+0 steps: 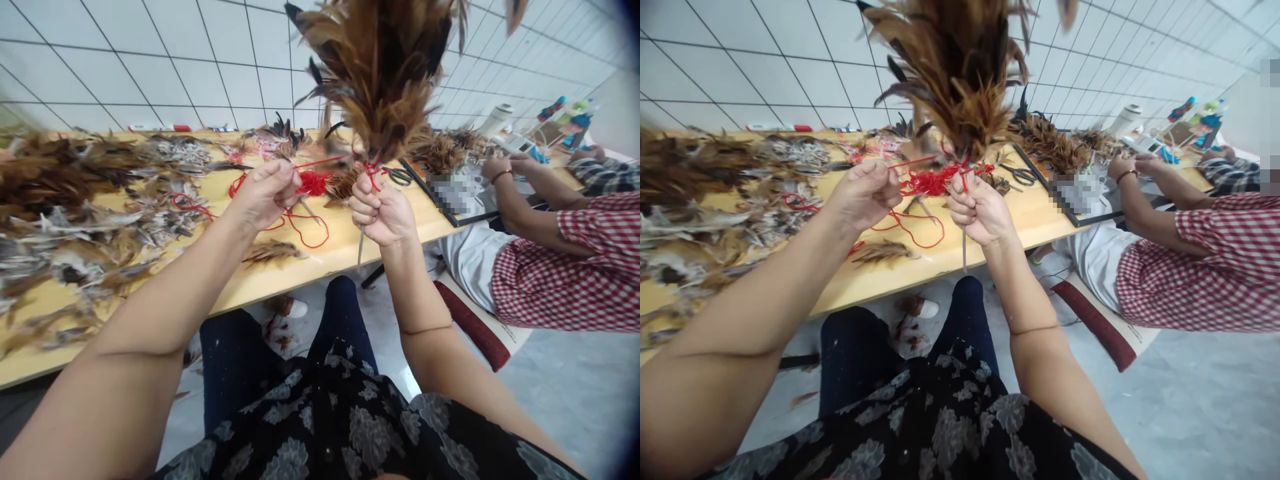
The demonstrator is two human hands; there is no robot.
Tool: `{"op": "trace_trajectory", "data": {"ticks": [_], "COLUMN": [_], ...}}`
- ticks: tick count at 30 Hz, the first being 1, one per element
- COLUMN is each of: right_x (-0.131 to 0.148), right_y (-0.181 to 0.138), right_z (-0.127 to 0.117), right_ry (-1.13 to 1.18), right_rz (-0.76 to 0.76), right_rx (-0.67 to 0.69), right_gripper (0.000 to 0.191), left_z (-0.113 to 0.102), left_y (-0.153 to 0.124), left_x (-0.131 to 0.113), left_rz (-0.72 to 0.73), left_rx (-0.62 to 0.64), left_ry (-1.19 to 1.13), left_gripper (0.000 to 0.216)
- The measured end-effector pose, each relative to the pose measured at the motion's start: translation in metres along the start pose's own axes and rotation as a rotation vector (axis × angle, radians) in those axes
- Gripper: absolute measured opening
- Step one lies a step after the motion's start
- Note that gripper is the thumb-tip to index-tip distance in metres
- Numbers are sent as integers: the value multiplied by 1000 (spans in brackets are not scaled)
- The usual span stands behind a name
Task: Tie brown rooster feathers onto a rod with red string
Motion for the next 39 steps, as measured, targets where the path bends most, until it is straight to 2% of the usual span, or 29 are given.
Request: {"op": "trace_trajectory", "data": {"ticks": [5, 8, 11, 14, 17, 19, 21, 25, 26, 29, 31, 33, 36, 39], "right_x": [-1, -1, -2, -7, -10, -11, -10, -9, -9, -14, -20, -26, -36, -42], "right_y": [3, 9, 19, 30, 38, 41, 43, 45, 45, 42, 39, 34, 29, 28], "right_z": [7, 2, -11, -22, -27, -29, -31, -36, -36, -32, -26, -19, -12, -12], "right_ry": [11, -20, -74, -122, -168, -192, -205, -188, -171, -95, -52, -35, -50, -78], "right_rz": [-3, -47, -127, -186, -234, -242, -213, -87, -56, 29, 92, 170, 274, 321], "right_rx": [-67, -139, -275, -382, -437, -447, -422, -304, -269, -161, -99, -48, -2, 0], "right_gripper": [35, 34, 36, 40, 47, 50, 51, 49, 47, 40, 37, 35, 33, 32], "left_z": [-18, -18, -9, 12, 29, 32, 30, 20, 16, 0, -5, -4, 4, 3], "left_y": [6, -3, -22, -44, -56, -57, -54, -42, -36, -15, -1, 9, 13, 12], "left_x": [33, 35, 22, 7, 1, 2, 6, 9, 7, -4, -8, -4, 9, 19], "left_rz": [-47, -17, 125, 301, 430, 444, 425, 415, 422, 425, 385, 309, 152, 64], "left_rx": [-90, -102, -84, -10, -10, -37, -22, 92, 71, -122, -201, -165, -24, -25], "left_ry": [33, 136, 392, 677, 798, 825, 837, 867, 862, 774, 701, 652, 534, 359], "left_gripper": [39, 36, 33, 31, 32, 33, 34, 41, 41, 30, 24, 30, 30, 22]}}
Point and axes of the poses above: each hand's wrist, its own y-axis towards the middle knuckle, its own z-axis out of the palm, x = y × z, the point moved 3 cm from there along y, towards the middle knuckle, and after that the axes turned 8 degrees about -z, right-handed, at the moved point
